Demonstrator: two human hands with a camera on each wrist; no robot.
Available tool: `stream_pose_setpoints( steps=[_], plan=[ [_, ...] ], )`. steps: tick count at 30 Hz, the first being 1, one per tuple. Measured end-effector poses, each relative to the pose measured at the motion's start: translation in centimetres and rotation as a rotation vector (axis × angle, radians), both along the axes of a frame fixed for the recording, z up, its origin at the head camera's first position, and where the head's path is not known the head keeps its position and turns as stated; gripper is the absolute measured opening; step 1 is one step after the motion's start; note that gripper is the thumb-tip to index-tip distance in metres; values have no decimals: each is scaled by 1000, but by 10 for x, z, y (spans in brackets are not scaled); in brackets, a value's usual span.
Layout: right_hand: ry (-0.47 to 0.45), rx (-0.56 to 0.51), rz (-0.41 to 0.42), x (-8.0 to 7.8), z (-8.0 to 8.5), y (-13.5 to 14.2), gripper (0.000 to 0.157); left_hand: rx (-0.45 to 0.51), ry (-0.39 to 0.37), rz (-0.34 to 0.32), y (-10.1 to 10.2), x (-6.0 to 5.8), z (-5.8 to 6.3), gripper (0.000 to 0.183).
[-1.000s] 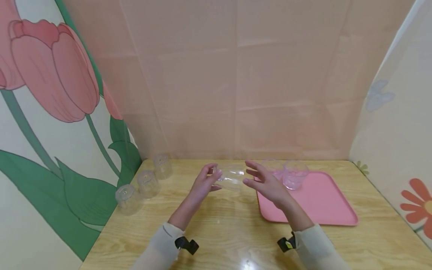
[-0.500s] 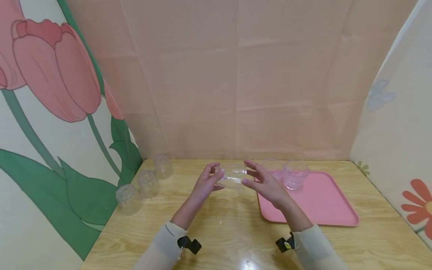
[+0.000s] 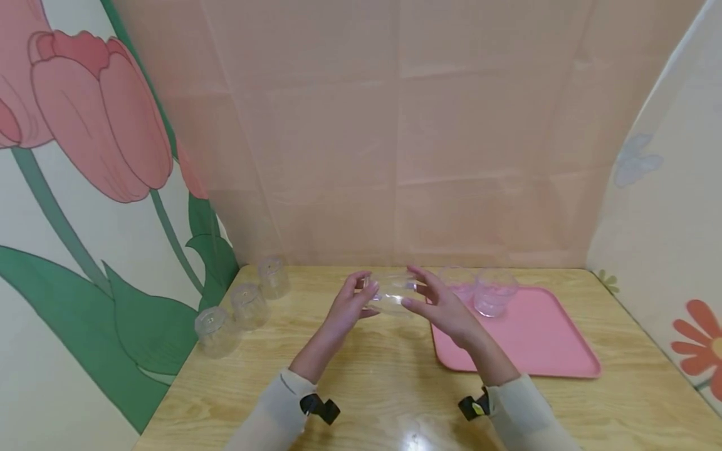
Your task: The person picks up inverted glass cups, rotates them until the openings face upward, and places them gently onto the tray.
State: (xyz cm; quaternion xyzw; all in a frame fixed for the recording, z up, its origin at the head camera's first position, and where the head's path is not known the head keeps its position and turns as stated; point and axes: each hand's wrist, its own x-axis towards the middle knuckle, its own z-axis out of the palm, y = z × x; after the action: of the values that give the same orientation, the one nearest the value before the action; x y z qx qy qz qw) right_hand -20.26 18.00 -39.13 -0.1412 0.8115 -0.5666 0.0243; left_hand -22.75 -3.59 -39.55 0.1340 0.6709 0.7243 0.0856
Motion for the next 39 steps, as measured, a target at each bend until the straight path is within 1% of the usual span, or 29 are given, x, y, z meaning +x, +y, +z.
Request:
stream_pose_setpoints(
  steps=[4,9,12,20,23,27,34,35,39],
  plan=[
    [5,5,-2,0,2,0,69,18,-3,2,4,0,2,52],
    [9,-31,6,-1,4,0,69,35,-27,1,7,0,3,52],
    [4,-54,4,-1,5,-1,69,41,-28,-6,7,1,4,53],
    [6,-69,-4,-1,5,0,68,32,-23,-16,8,1,4,52],
    [11,-93,3,-2,5,0,67,30,-30,-24,8,1,4,53],
    [26,-93,10,-2,6,1,67,32,-33,-35,8,1,5,55],
    [31,-54,8,-1,7,4,66,-5,-30,-46,8,0,6,53],
    [35,-41,9,-1,6,4,66,-14,-30,-48,8,1,6,52],
    [48,-48,28,-3,5,6,68,-67,-10,-44,6,1,8,56]
  ],
)
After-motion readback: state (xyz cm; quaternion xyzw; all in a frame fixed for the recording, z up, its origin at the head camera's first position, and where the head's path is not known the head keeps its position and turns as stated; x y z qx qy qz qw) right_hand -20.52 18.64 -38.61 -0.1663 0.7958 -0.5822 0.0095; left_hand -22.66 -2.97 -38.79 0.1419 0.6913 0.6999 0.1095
